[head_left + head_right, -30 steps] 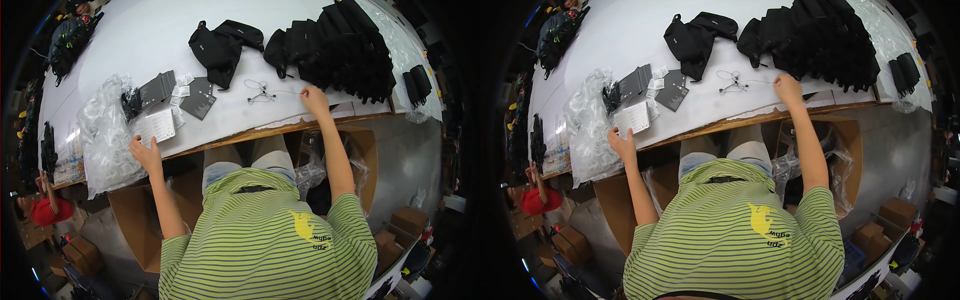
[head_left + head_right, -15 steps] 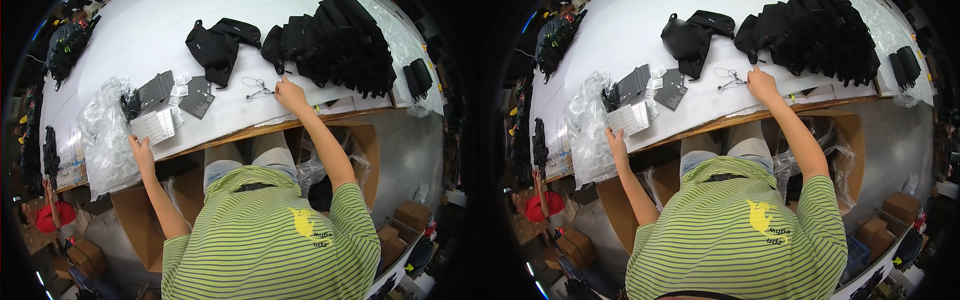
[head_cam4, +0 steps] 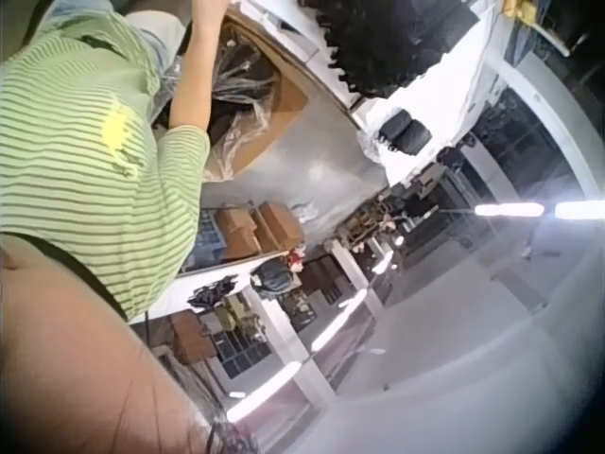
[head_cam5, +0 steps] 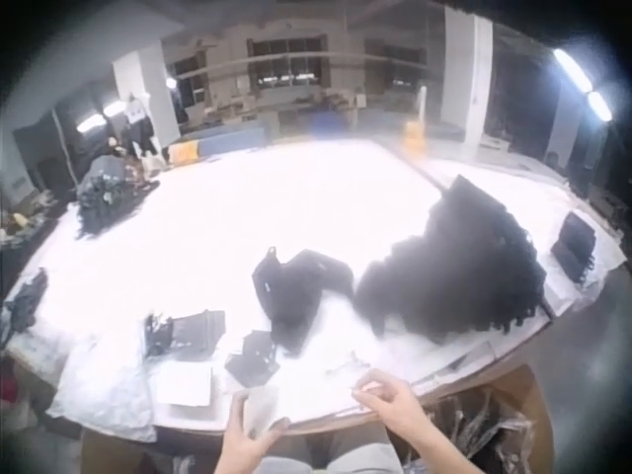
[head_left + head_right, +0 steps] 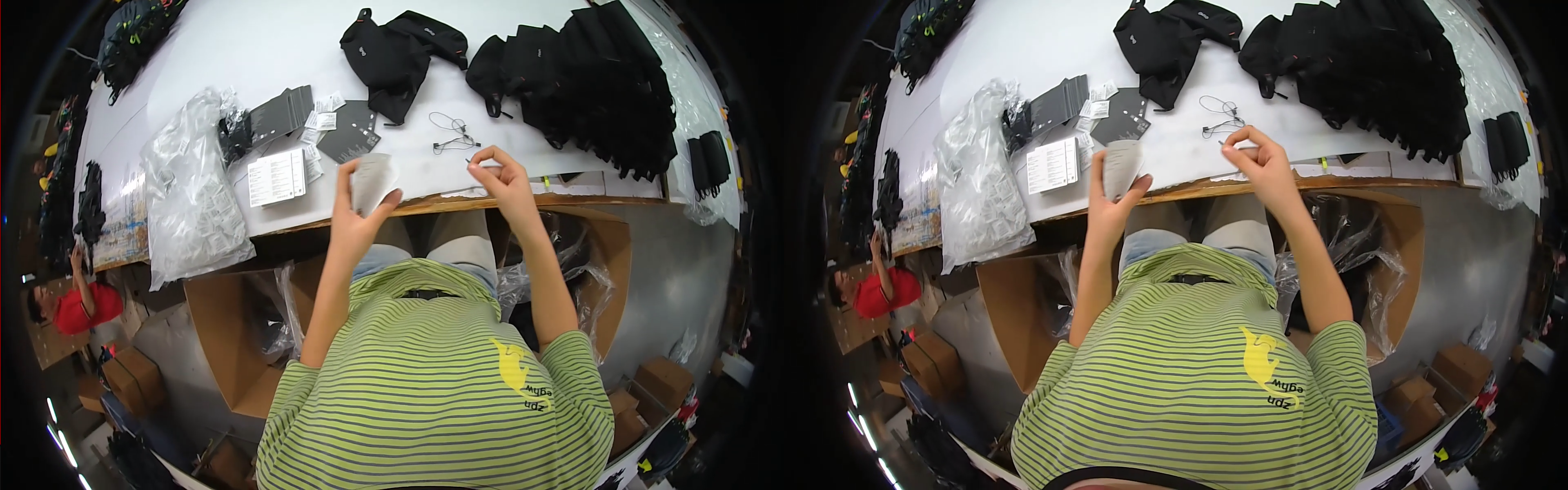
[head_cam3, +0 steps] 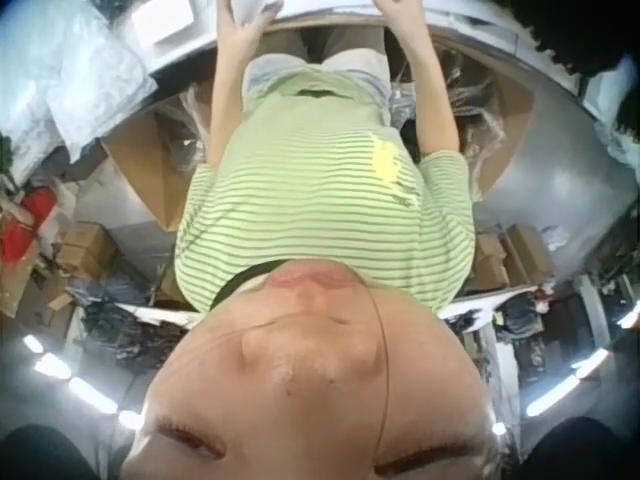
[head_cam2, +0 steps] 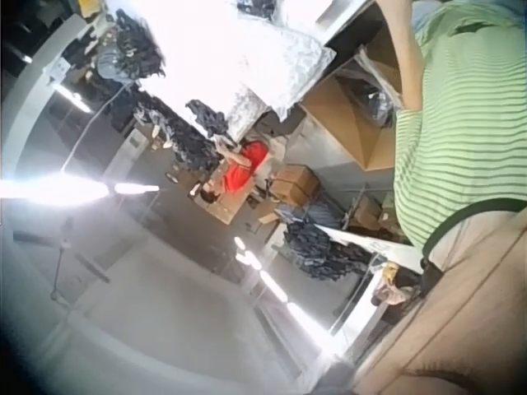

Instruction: The recorder is attaching product tags to black fabric pouches and organizing them on a workbench.

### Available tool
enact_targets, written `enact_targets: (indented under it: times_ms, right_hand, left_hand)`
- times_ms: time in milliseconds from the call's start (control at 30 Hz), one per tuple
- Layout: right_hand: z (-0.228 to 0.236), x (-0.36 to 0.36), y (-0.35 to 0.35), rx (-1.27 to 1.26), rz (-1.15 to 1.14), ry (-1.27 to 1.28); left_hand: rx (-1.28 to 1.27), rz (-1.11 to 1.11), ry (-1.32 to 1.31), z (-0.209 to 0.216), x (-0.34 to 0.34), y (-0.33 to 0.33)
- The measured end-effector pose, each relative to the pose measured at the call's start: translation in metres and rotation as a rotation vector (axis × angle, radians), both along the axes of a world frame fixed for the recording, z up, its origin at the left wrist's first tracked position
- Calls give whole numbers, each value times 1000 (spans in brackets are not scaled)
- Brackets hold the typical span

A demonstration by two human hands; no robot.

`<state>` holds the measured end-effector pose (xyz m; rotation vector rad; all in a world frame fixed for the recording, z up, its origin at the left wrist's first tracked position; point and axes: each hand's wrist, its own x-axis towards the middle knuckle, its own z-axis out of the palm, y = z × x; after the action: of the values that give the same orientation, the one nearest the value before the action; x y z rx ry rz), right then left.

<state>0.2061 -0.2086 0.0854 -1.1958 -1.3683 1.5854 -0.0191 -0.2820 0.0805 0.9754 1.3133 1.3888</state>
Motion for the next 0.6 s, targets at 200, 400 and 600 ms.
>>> enact_targets:
  times_ms: [200,400,600]
  right_hand:
    - [20,-35,-35,263,-37,-78]
    - [23,-32,-36,310,-65,-164]
    - [26,-21,-37,240,-32,-126]
  left_hand:
    - [11,-75,144,11,30,-3]
    - [56,46,235,21,42,-8]
    - [203,67,502,20,42,-7]
